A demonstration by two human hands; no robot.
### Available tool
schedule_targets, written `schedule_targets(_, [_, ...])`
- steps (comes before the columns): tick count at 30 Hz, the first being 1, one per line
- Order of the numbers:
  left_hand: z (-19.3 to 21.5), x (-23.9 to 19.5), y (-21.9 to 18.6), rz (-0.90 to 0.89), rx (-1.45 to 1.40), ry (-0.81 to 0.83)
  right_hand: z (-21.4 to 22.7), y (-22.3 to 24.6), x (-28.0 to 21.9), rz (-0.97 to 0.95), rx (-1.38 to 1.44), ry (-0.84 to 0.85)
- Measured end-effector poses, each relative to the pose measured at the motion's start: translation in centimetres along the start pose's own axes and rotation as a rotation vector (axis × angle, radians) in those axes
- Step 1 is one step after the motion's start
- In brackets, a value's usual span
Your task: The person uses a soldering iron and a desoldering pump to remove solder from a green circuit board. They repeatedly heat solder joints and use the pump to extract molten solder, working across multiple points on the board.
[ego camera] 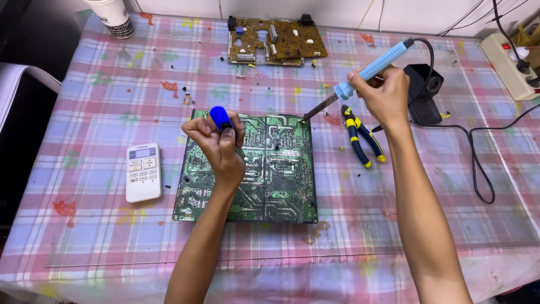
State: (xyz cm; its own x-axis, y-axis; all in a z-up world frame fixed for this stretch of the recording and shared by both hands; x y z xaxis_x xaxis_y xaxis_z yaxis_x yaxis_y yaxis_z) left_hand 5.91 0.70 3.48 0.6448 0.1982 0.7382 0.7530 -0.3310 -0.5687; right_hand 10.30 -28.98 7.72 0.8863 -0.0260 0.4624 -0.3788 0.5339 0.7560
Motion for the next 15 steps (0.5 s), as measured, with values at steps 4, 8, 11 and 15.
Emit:
schedule_targets(4, [-0.1,0.1,0.1,0.003,0.034,0.007,-0.4,1.6,0.5,0.021,0.000,0.067])
schedule_targets(8, [0.1,-1.0,0.6,0.132,0.242,-0.002,-0.8,2.9,0.6,-0.105,-0.075,0.167])
schedule_targets(11, [-0.7,-0.4,-0.4,0.172,0.353,0.035,-1.0,3.4,0.7,-0.233,-0.149,0.190])
schedule_targets(15, [-1.9,0.0,-0.8,0.173,0.367,0.153,-1.1,3.8,0.9,-0.217,-0.189,0.222])
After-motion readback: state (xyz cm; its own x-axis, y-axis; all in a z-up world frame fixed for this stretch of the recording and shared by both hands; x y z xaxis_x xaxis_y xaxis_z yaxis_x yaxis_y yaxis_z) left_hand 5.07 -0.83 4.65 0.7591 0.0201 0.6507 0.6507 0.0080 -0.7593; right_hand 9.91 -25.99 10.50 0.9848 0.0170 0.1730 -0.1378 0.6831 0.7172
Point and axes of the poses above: each hand's wrist, its own x-axis towards the middle knuckle, its own z-axis out of the back of the hand, y = z × x, the point moved 7 cm from there along x, towards the middle knuckle, and after that the axes turned 5 degrees about y, right-handed, at the moved point
